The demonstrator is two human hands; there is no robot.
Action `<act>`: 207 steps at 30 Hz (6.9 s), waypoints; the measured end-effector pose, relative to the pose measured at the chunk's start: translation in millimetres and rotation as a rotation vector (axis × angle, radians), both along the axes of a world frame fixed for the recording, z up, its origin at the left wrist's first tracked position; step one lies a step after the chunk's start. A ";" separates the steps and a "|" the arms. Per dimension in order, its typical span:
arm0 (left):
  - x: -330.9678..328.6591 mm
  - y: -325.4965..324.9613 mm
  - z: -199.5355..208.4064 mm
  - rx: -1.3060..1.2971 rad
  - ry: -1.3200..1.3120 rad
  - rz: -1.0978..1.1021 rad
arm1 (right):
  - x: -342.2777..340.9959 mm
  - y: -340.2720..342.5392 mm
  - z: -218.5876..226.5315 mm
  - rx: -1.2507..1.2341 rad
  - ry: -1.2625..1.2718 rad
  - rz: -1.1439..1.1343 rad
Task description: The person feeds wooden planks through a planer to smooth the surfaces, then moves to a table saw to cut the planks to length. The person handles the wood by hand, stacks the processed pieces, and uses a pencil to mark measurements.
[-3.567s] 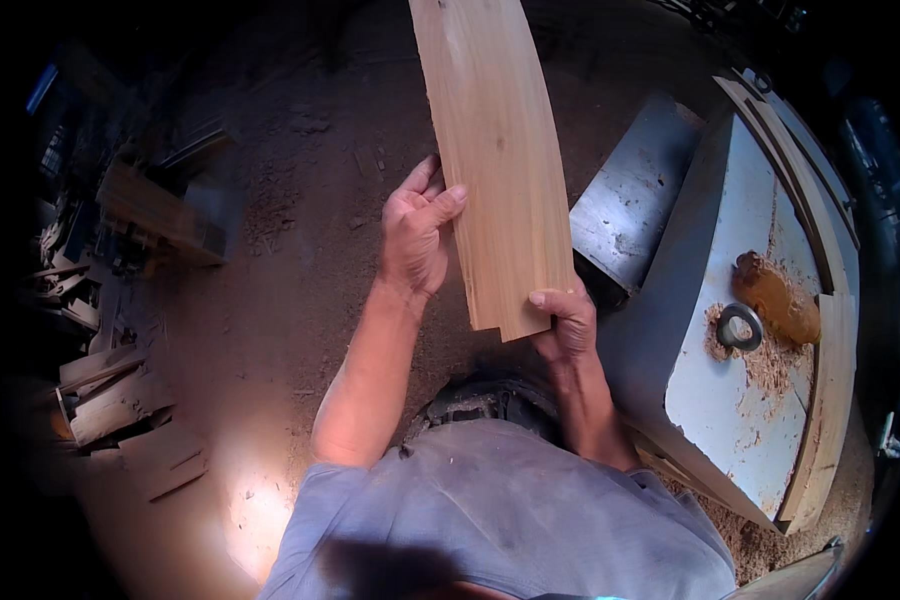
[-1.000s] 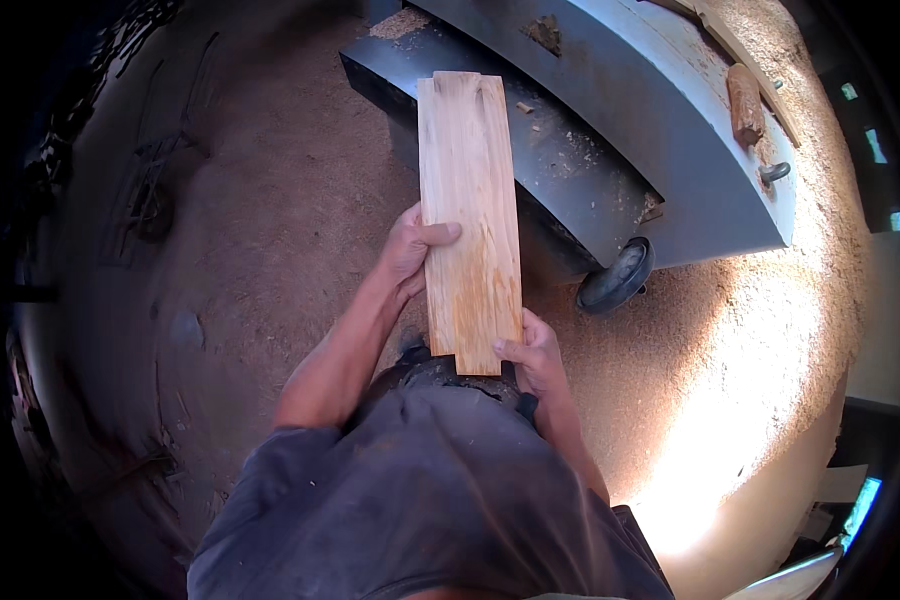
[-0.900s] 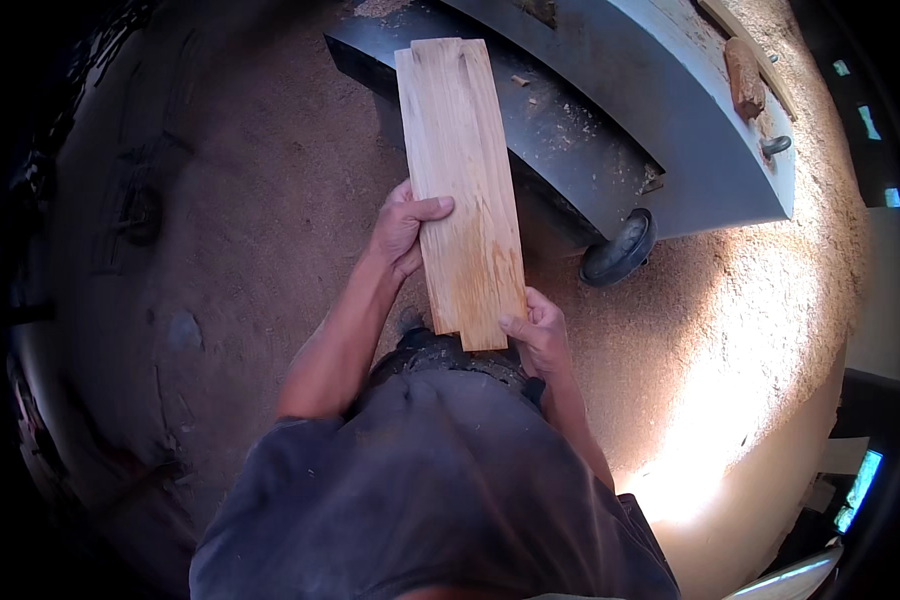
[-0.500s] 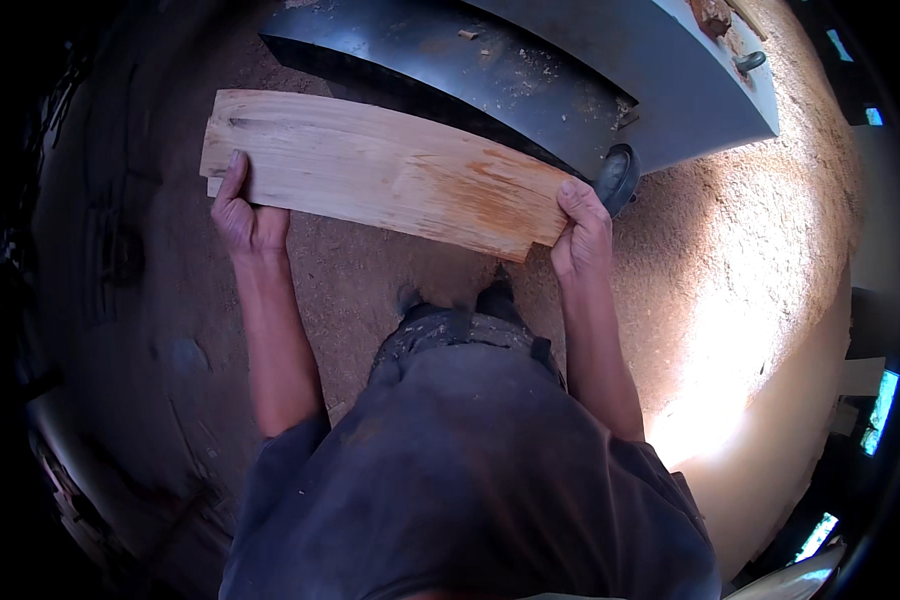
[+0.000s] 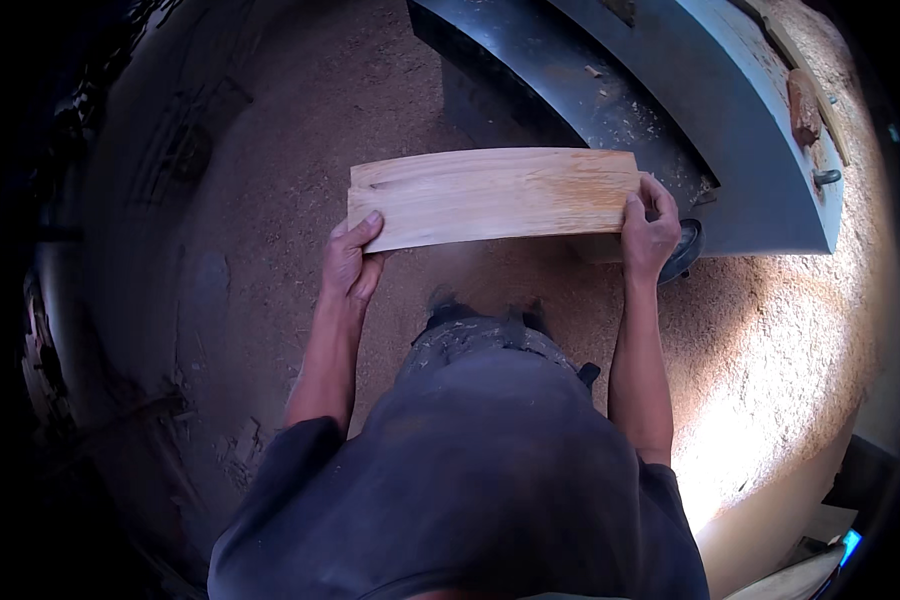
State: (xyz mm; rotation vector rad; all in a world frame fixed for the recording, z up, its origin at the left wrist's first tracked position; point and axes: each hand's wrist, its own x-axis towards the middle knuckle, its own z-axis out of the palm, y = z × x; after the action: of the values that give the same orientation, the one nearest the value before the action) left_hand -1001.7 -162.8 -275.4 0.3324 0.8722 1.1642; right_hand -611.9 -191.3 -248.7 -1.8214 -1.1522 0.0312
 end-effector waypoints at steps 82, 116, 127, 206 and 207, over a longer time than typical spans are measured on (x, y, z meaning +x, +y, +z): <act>248.7 89.8 71.3 0.587 1.354 -0.589 | -8.4 -31.1 13.0 -0.152 1.314 0.167; 371.5 150.7 16.6 1.068 1.391 -0.081 | 526.0 206.0 200.4 -0.374 -0.796 -0.036; 368.8 151.3 17.4 1.011 1.406 -0.143 | 525.5 204.9 263.1 -0.010 -1.058 -0.022; 101.9 -77.4 51.9 1.486 1.537 -0.681 | -118.6 -66.9 -24.1 0.039 2.087 0.626; 104.1 -75.6 48.3 1.474 1.519 -0.732 | -116.5 -65.9 -31.2 0.000 2.048 0.536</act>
State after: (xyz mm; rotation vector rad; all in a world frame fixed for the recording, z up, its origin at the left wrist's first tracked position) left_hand -897.5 -238.4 -227.1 2.7121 0.7588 0.4536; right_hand -728.4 -257.2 -279.9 -0.5734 0.0092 1.6937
